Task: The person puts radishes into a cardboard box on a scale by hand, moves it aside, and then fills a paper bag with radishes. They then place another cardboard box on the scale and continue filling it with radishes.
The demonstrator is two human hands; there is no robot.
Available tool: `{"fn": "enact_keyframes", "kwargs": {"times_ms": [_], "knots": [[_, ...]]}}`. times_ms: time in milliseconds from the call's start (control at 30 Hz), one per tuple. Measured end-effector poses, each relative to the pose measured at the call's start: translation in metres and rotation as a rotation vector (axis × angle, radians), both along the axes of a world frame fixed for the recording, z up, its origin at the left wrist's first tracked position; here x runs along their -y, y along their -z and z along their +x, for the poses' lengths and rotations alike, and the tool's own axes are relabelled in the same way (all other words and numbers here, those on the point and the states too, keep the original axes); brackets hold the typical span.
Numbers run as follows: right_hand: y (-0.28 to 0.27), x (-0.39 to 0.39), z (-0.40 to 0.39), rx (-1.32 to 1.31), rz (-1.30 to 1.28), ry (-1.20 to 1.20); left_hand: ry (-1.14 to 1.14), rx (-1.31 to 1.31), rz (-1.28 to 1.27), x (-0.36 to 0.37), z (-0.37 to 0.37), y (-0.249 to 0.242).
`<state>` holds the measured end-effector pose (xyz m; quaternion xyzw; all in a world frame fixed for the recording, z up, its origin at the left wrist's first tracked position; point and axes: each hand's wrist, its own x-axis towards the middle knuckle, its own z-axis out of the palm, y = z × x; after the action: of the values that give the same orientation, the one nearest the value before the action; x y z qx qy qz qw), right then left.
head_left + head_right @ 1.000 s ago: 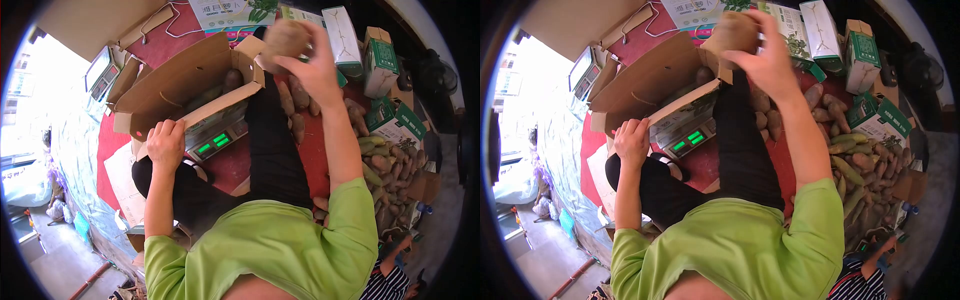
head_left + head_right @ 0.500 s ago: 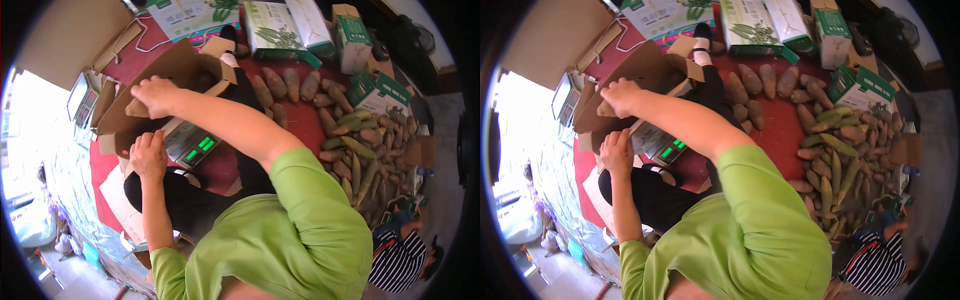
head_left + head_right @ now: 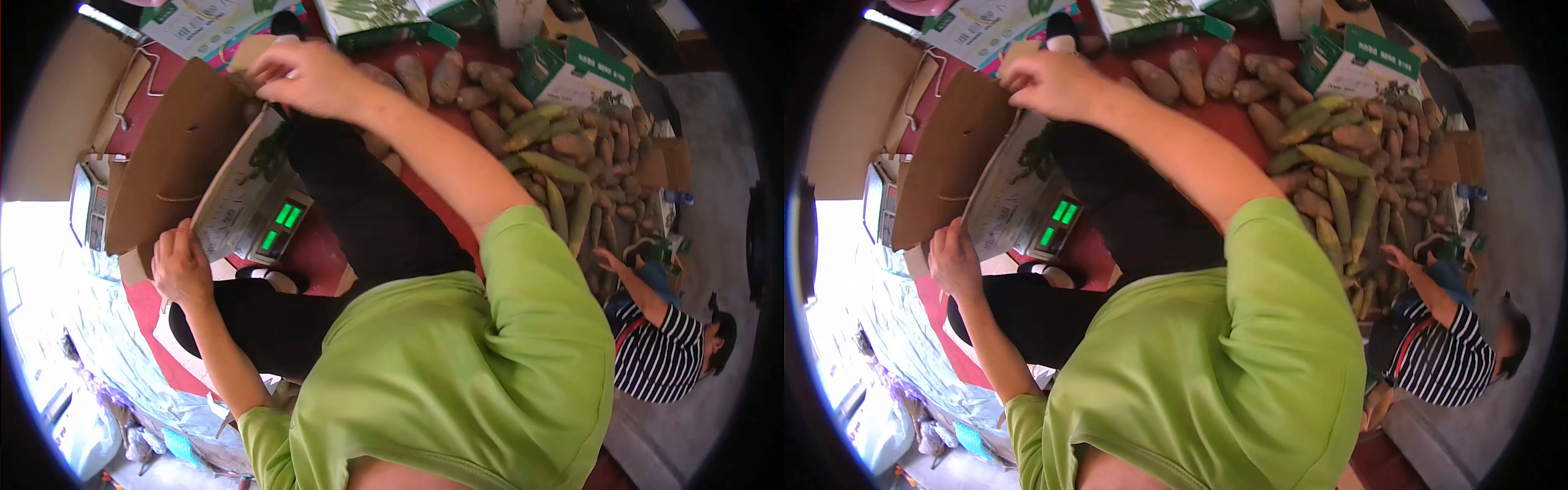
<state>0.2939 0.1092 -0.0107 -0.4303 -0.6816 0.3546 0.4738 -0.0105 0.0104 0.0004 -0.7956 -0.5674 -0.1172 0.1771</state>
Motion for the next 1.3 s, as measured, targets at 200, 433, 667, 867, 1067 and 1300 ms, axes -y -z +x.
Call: {"fn": "enact_keyframes", "kwargs": {"times_ms": [200, 433, 667, 867, 1067, 1300], "knots": [[0.143, 0.105, 0.160, 0.239, -0.325, 0.394, 0.004, 0.005, -0.028, -0.002, -0.004, 0.008], [0.276, 0.324, 0.238, 0.933, -0.999, 0.338, -0.017, -0.014, -0.009, -0.002, -0.003, 0.010], [0.291, 0.440, 0.181, 0.508, -1.489, 0.529, -0.029, -0.014, 0.009, -0.006, -0.009, 0.015], [0.333, 0.453, 0.156, 0.363, -1.464, 0.371, -0.044, -0.061, 0.033, -0.010, -0.021, 0.021], [0.285, 0.418, 0.155, 0.483, -1.560, 0.374, -0.018, -0.072, 0.063, -0.008, -0.013, 0.018], [0.287, 0.416, 0.146, 0.693, -1.424, 0.425, -0.007, -0.050, 0.067, -0.009, -0.015, 0.020]]}}
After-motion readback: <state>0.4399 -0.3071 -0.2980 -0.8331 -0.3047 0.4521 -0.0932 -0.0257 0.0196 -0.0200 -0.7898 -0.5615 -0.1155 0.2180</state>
